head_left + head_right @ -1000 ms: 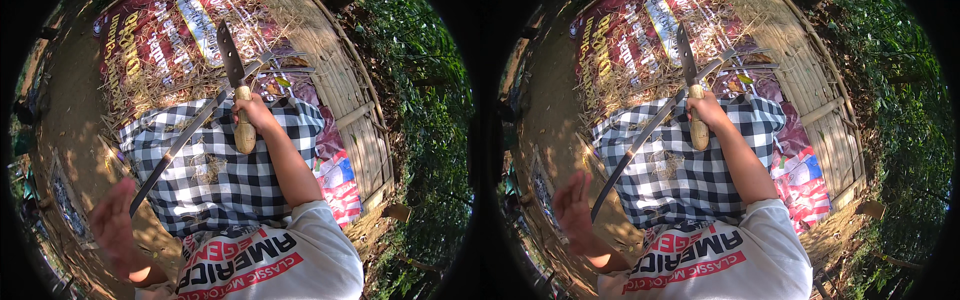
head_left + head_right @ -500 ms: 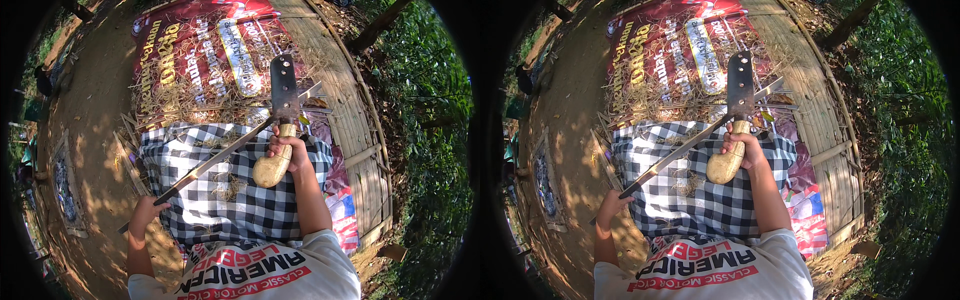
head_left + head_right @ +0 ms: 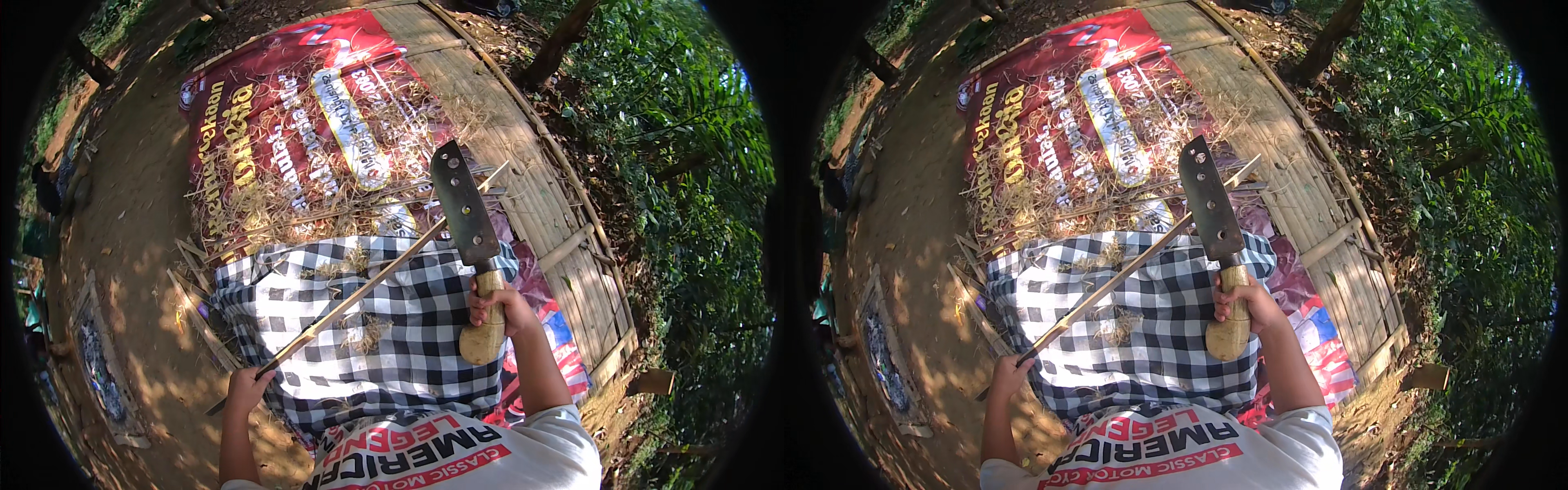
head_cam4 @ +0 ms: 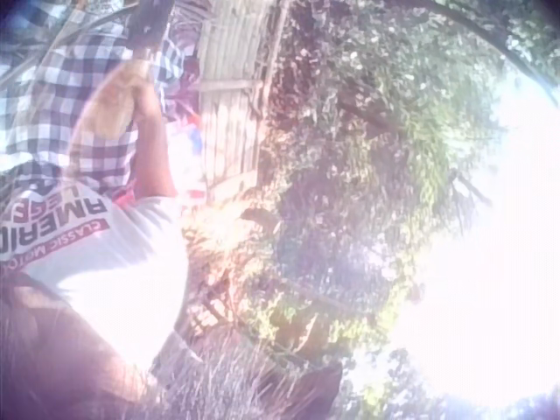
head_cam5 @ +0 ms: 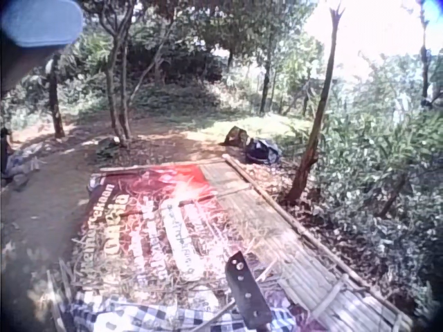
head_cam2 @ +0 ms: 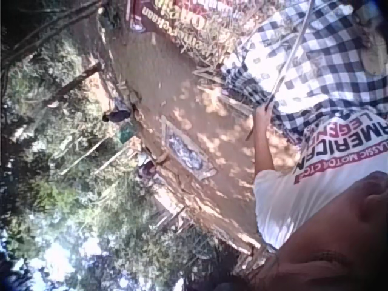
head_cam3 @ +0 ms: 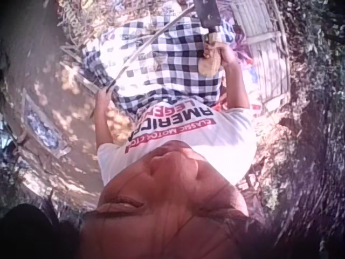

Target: The person shaves a thin strip of wood using a large knife by pulling the blade along the length of the wood while holding it against a covered wooden platform.

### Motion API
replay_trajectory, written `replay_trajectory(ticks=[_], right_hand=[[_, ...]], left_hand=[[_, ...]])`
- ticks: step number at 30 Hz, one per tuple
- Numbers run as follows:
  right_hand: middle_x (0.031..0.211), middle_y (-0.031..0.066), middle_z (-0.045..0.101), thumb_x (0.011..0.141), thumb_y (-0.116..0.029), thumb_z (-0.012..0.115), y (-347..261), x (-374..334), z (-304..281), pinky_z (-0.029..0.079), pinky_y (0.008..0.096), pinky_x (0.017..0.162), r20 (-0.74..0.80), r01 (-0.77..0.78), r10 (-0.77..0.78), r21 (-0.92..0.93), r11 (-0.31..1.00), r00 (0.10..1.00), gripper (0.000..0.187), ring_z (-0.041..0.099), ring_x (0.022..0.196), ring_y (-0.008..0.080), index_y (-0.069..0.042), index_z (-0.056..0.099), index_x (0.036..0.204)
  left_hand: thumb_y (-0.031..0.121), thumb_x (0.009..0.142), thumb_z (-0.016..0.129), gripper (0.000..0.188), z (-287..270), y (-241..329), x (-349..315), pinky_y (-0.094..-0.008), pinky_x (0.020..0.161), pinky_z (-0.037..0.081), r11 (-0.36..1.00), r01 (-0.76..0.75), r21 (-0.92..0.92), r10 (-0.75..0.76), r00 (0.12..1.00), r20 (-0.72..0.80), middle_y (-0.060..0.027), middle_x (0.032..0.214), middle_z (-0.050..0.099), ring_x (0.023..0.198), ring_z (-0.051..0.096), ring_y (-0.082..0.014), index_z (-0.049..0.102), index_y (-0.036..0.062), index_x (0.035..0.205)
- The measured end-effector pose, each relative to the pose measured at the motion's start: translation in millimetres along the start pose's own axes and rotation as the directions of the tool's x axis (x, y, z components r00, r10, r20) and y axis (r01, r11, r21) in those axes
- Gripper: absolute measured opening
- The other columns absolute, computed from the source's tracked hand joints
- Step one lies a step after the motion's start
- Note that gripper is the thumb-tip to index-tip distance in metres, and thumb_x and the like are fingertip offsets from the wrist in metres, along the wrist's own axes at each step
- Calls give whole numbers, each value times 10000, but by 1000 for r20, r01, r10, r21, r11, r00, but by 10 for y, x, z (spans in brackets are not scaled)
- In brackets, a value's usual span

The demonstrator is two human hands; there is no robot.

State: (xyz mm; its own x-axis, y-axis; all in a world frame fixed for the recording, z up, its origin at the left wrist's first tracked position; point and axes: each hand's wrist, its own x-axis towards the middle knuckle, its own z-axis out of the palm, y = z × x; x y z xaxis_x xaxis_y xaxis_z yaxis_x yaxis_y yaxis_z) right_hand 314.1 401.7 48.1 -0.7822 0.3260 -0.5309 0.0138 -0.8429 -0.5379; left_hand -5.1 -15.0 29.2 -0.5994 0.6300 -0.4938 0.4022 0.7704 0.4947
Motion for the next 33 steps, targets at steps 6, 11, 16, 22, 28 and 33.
replay_trajectory(ticks=[6,11,16,22,28,33], right_hand=[[731,61,549,735,18,665,-24,-270,27,500,325,543,-252,70,-106,-149,986,962,368,567,567,160,36,523,1074],[711,57,590,740,7,732,27,-371,175,489,303,517,-467,3,-294,-529,848,834,267,590,554,155,28,586,964],[676,53,591,740,9,703,-37,-464,132,458,289,483,-415,32,-472,-723,690,778,217,585,523,140,51,579,913],[661,51,589,746,-14,706,-43,-326,353,473,300,499,-402,14,-456,-738,675,794,231,591,536,144,23,544,906],[669,39,584,738,-76,720,443,-306,592,466,298,541,-216,-43,-284,-858,511,934,241,572,574,121,18,567,900],[646,20,562,719,-36,714,145,-312,576,459,273,517,-136,68,-452,-912,405,881,207,559,554,98,26,570,854]], left_hand=[[349,830,709,371,-22,-103,80,-346,496,392,996,38,-78,-34,998,59,-94,518,522,480,491,-204,657,-7,738],[361,807,725,385,-13,-219,163,-345,486,404,979,199,-34,-189,964,187,-53,514,547,490,546,-161,651,12,661],[320,820,670,407,8,-205,184,-429,509,420,994,39,106,-56,985,160,-222,546,509,552,562,-414,594,-42,649],[138,805,589,273,188,-419,247,-404,474,385,998,-54,-33,58,991,122,-205,500,463,450,508,-282,542,-71,636],[71,782,543,223,190,-393,236,-379,458,361,995,-91,-47,96,990,101,-164,482,436,437,461,-180,508,-73,615],[236,853,659,414,237,-354,181,-387,454,330,996,-81,-47,84,995,61,-129,471,407,458,381,-156,512,-63,608]])
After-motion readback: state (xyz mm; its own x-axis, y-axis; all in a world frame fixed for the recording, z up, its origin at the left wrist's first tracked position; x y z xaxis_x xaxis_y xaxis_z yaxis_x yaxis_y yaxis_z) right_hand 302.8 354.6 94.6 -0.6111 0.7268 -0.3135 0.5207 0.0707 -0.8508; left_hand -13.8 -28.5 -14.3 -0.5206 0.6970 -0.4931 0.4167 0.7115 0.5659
